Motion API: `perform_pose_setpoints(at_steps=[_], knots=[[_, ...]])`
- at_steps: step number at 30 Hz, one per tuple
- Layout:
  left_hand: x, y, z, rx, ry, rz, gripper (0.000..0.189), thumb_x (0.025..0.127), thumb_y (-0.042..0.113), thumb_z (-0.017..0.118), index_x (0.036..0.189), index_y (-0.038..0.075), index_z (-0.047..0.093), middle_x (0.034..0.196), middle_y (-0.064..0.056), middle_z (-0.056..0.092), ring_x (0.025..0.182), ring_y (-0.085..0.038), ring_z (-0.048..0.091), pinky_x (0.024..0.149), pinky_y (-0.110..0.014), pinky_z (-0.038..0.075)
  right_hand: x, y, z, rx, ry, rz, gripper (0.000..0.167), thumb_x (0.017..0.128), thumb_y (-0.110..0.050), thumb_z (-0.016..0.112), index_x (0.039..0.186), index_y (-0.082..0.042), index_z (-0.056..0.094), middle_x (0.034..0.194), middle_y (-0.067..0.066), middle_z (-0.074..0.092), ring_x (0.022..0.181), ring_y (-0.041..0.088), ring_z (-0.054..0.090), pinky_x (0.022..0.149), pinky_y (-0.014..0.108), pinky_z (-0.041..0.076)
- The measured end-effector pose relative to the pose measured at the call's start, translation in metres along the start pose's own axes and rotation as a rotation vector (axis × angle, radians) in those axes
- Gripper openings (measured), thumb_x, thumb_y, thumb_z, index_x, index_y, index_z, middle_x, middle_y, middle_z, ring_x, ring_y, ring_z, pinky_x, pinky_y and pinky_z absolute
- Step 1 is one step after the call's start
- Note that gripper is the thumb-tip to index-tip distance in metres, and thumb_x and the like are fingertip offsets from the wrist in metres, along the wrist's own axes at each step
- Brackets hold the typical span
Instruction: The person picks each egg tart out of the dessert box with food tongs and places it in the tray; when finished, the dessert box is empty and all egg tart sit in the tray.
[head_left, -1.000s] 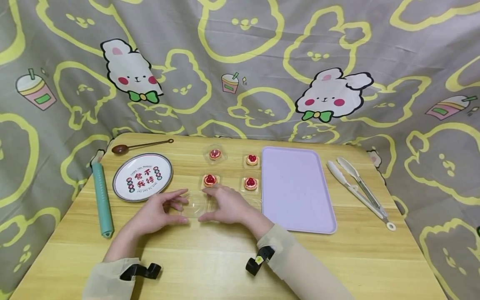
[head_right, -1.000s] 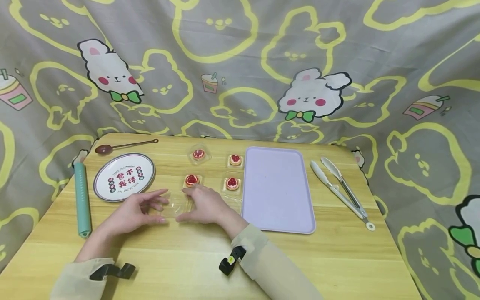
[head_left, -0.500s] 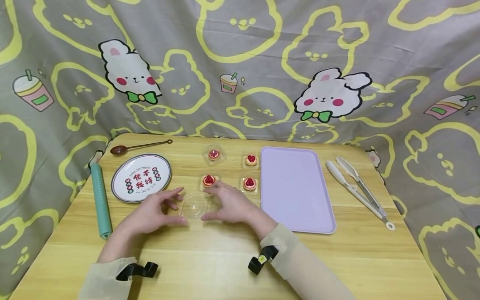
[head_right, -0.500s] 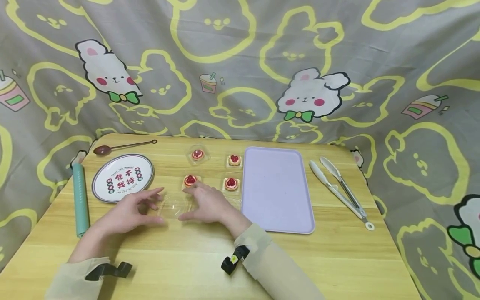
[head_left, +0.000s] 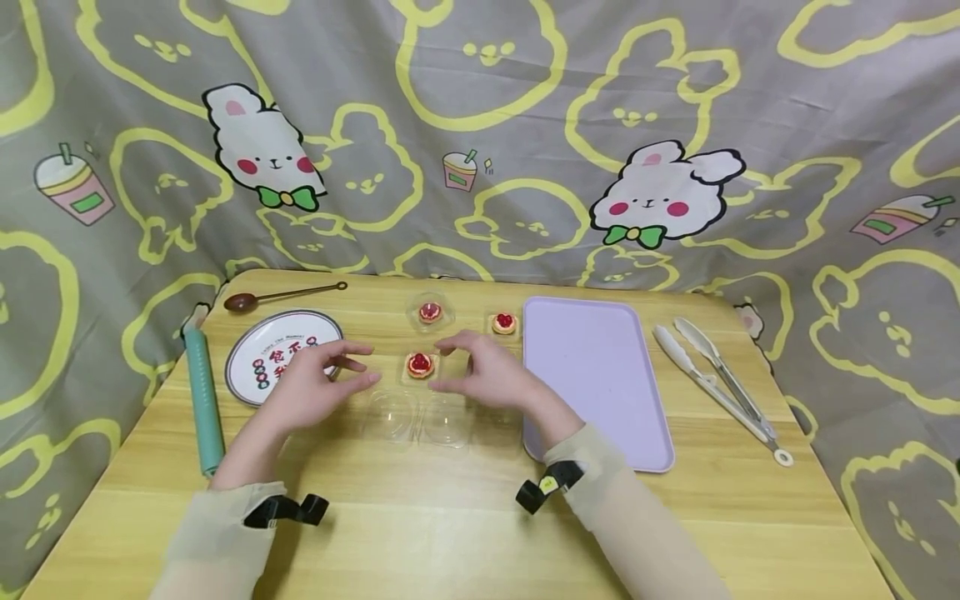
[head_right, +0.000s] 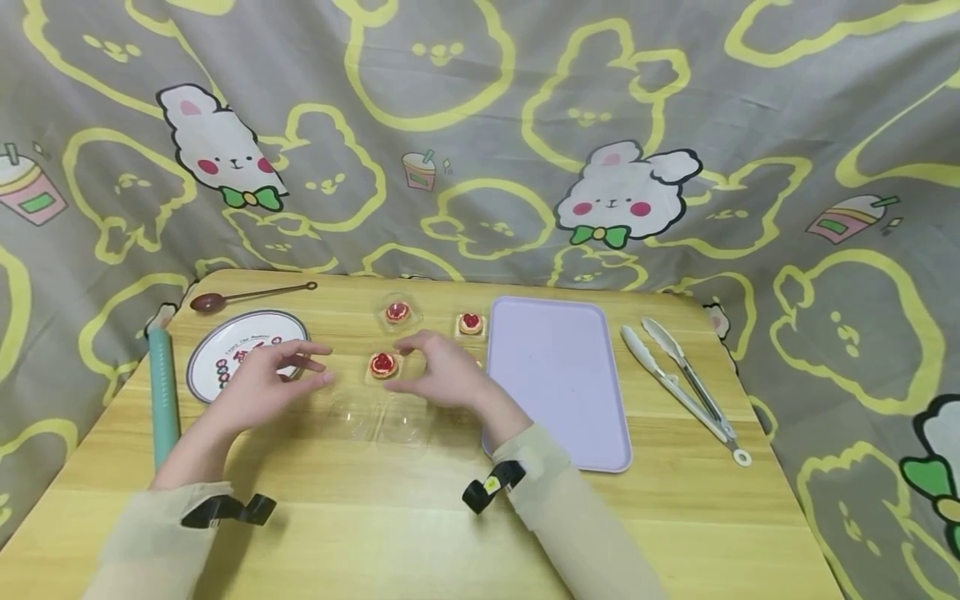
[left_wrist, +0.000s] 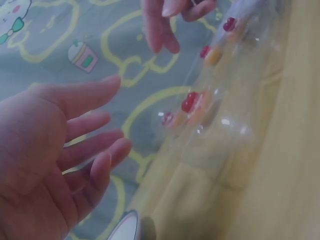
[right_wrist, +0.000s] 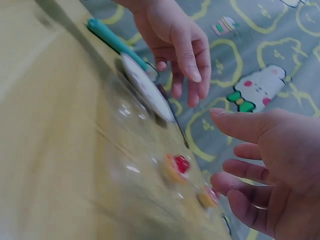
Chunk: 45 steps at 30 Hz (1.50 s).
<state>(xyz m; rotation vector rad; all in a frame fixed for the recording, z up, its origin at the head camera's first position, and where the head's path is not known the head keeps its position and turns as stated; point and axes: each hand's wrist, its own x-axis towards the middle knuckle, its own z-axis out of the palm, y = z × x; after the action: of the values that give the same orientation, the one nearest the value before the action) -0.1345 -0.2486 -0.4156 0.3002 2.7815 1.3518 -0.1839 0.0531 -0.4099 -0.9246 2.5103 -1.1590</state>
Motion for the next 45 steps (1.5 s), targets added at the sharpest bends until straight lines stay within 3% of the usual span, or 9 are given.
perform_pose_setpoints(at_steps=[6,11,15,20,25,29,34,39,45], knots=[[0.038,0.0,0.005,-0.036,-0.023,-0.021,0.059,0.095,0.034,0.083,0.145,0.009,0.061,0.143,-0.014,0.064,0.116,-0.03,0.067,0.092,-0.047,0.058,0.024,0.016,-0.023,-0.002,0.02,0.019,0.059,0.095,-0.031,0.083,0.144,-0.004,0.063,0.135,0.015,0.067,0.065,0.015,0.059,0.064,0.032,0.054],[0.072,-0.005,0.017,-0.029,-0.043,-0.047,0.074,0.093,0.027,0.085,0.154,0.005,0.05,0.147,-0.017,0.058,0.113,-0.033,0.068,0.089,-0.044,0.06,0.045,0.03,-0.033,-0.024,0.013,0.065,0.064,0.095,-0.028,0.083,0.147,0.001,0.059,0.138,0.018,0.065,0.074,0.021,0.064,0.073,0.035,0.057],[0.091,-0.009,0.029,-0.001,-0.069,-0.098,0.087,0.089,0.024,0.088,0.16,0.004,0.041,0.15,-0.019,0.054,0.105,-0.031,0.069,0.083,-0.041,0.061,0.066,0.041,-0.032,-0.079,-0.014,0.096,0.069,0.094,-0.025,0.084,0.15,0.001,0.055,0.141,0.019,0.062,0.103,0.028,0.069,0.096,0.039,0.055],[0.106,-0.015,0.036,0.035,-0.08,-0.147,0.101,0.085,0.03,0.092,0.163,0.004,0.032,0.152,-0.02,0.051,0.109,-0.036,0.067,0.093,-0.047,0.058,0.091,0.048,-0.029,-0.136,-0.064,0.109,0.08,0.092,-0.025,0.086,0.157,0.0,0.046,0.149,0.021,0.056,0.139,0.036,0.052,0.12,0.043,0.038],[0.113,-0.015,0.032,0.026,-0.094,-0.151,0.099,0.085,0.034,0.091,0.161,0.003,0.036,0.143,-0.018,0.058,0.119,-0.04,0.062,0.105,-0.054,0.051,0.108,0.049,-0.027,-0.177,-0.11,0.111,0.089,0.092,-0.029,0.086,0.162,0.0,0.038,0.16,0.021,0.045,0.149,0.035,0.041,0.125,0.042,0.029],[0.111,-0.013,0.028,-0.005,-0.115,-0.182,0.096,0.088,0.037,0.088,0.16,0.0,0.036,0.129,-0.018,0.064,0.107,-0.034,0.066,0.099,-0.049,0.054,0.112,0.049,-0.027,-0.158,-0.131,0.116,0.087,0.094,-0.028,0.084,0.162,0.0,0.038,0.161,0.019,0.045,0.149,0.033,0.041,0.125,0.042,0.03],[0.103,-0.01,0.027,0.002,-0.144,-0.234,0.089,0.094,0.04,0.082,0.156,-0.006,0.039,0.109,-0.015,0.069,0.09,-0.026,0.067,0.083,-0.039,0.057,0.113,0.046,-0.028,-0.132,-0.143,0.125,0.077,0.097,-0.026,0.081,0.158,0.002,0.043,0.146,0.023,0.058,0.137,0.035,0.053,0.12,0.043,0.038],[0.096,-0.005,0.032,-0.017,-0.187,-0.261,0.078,0.1,0.038,0.075,0.152,-0.009,0.041,0.097,-0.016,0.067,0.079,-0.025,0.069,0.078,-0.036,0.055,0.115,0.047,-0.026,-0.165,-0.138,0.129,0.072,0.102,-0.031,0.074,0.157,0.005,0.043,0.127,0.022,0.068,0.118,0.031,0.064,0.11,0.04,0.048],[0.095,-0.002,0.033,-0.13,-0.276,-0.318,0.079,0.104,0.037,0.07,0.156,-0.009,0.033,0.103,-0.021,0.066,0.078,-0.026,0.074,0.077,-0.035,0.059,0.119,0.046,-0.026,-0.272,-0.126,0.167,0.073,0.108,-0.04,0.062,0.16,0.004,0.038,0.154,0.023,0.053,0.141,0.035,0.052,0.122,0.043,0.036]])
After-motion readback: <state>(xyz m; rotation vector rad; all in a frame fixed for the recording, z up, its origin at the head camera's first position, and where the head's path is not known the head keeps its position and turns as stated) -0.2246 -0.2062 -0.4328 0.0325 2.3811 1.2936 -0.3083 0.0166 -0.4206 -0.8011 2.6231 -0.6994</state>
